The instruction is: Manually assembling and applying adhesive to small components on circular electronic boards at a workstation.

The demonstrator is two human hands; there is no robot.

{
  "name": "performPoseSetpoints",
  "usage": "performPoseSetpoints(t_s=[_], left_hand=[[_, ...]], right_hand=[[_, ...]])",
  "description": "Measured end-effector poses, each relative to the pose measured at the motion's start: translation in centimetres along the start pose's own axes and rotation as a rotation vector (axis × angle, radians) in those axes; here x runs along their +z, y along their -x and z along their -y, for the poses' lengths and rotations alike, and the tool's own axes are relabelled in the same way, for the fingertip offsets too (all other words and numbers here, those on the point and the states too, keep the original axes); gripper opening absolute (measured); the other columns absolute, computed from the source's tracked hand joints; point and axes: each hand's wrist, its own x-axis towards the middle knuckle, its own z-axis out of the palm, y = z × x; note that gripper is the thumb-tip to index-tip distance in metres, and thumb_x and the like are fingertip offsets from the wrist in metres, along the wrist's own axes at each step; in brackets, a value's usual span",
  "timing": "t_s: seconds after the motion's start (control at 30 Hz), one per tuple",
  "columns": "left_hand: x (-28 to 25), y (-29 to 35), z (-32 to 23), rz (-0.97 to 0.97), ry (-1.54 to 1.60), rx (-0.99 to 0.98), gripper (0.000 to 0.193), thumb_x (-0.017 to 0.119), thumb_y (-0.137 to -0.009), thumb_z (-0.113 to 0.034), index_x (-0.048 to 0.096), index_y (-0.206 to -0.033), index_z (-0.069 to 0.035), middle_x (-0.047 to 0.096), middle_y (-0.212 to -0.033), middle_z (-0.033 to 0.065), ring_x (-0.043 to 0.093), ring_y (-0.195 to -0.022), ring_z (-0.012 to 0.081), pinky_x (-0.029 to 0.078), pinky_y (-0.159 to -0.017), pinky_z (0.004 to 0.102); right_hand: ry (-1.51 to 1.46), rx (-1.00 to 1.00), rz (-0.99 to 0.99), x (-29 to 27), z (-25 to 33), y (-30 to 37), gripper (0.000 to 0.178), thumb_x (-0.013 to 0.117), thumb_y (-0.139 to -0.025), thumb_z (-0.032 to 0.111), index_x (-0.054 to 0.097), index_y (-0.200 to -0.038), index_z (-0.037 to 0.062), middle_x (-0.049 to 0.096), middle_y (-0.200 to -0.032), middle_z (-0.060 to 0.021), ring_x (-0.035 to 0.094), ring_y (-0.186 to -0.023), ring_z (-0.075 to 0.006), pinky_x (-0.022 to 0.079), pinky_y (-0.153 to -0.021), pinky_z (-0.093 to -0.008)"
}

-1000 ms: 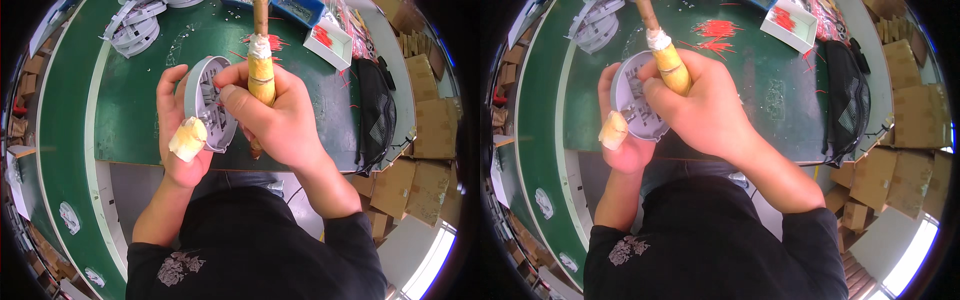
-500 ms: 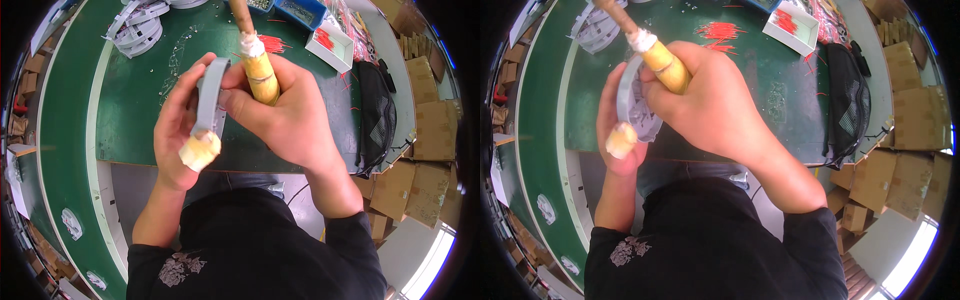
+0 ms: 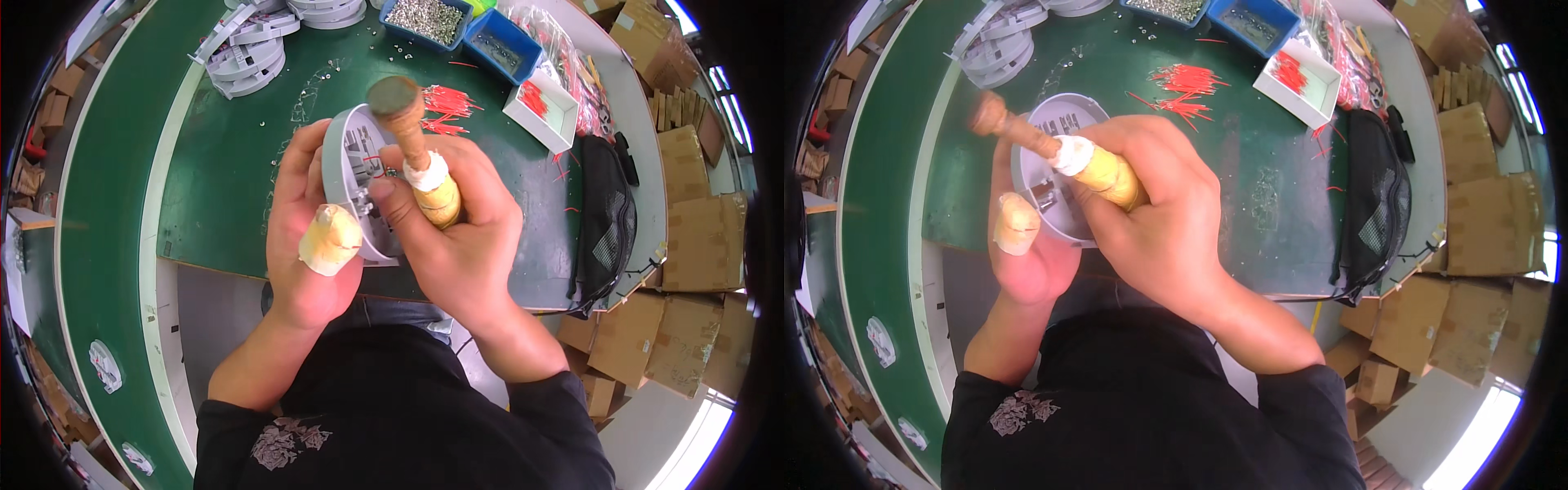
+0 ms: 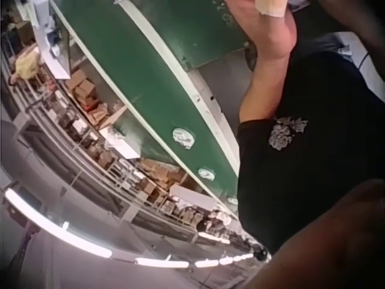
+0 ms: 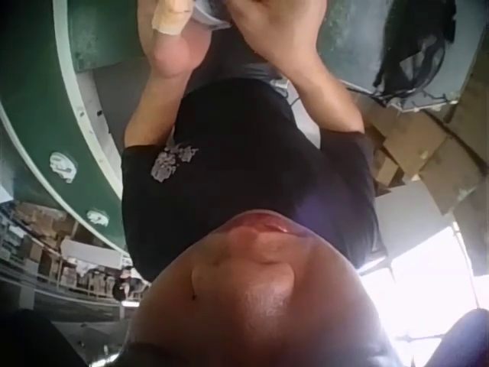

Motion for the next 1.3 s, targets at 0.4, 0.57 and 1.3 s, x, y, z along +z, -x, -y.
performPoseSetpoints(t_s=[0.4, 0.57, 1.3], left_hand=[[0.5, 1.2, 0.1, -0.071, 0.035, 0.045, 0.079, 0.075, -0.09, -0.024, 0.035, -0.154, -0.002, 0.049, -0.144, 0.0113, 0.048, -0.134, 0.0218, 0.039, -0.112, 0.0385], [-0.9, 1.7, -0.4, 0.041, -0.099, -0.049, 0.069, 0.071, -0.092, -0.023, 0.041, -0.151, -0.001, 0.049, -0.146, 0.0117, 0.047, -0.136, 0.0216, 0.039, -0.113, 0.0386], [-17.4, 5.8, -18.9, -0.814, -1.715, 0.302, 0.035, 0.051, -0.103, -0.013, 0.06, -0.135, -0.003, 0.065, -0.129, 0.0122, 0.065, -0.113, 0.0273, 0.052, -0.099, 0.0351]], right_hand=[[-0.093, -0.055, 0.126, -0.3, 0.1, 0.0, 0.019, 0.08, -0.084, -0.001, 0.07, -0.1, -0.0006, 0.071, -0.102, -0.0088, 0.067, -0.092, -0.0157, 0.054, -0.082, -0.03], [-0.347, 0.453, 0.279, -2.1, 0.7, -1.0, 0.016, 0.078, -0.087, -0.002, 0.069, -0.1, -0.0009, 0.071, -0.097, -0.0051, 0.066, -0.089, -0.0116, 0.055, -0.082, -0.0274], [0.141, 0.363, 0.253, -6.5, -3.0, -3.6, 0.027, 0.072, -0.092, 0.02, 0.069, -0.113, 0.0029, 0.069, -0.082, -0.0064, 0.065, -0.067, -0.0134, 0.051, -0.062, -0.0296]])
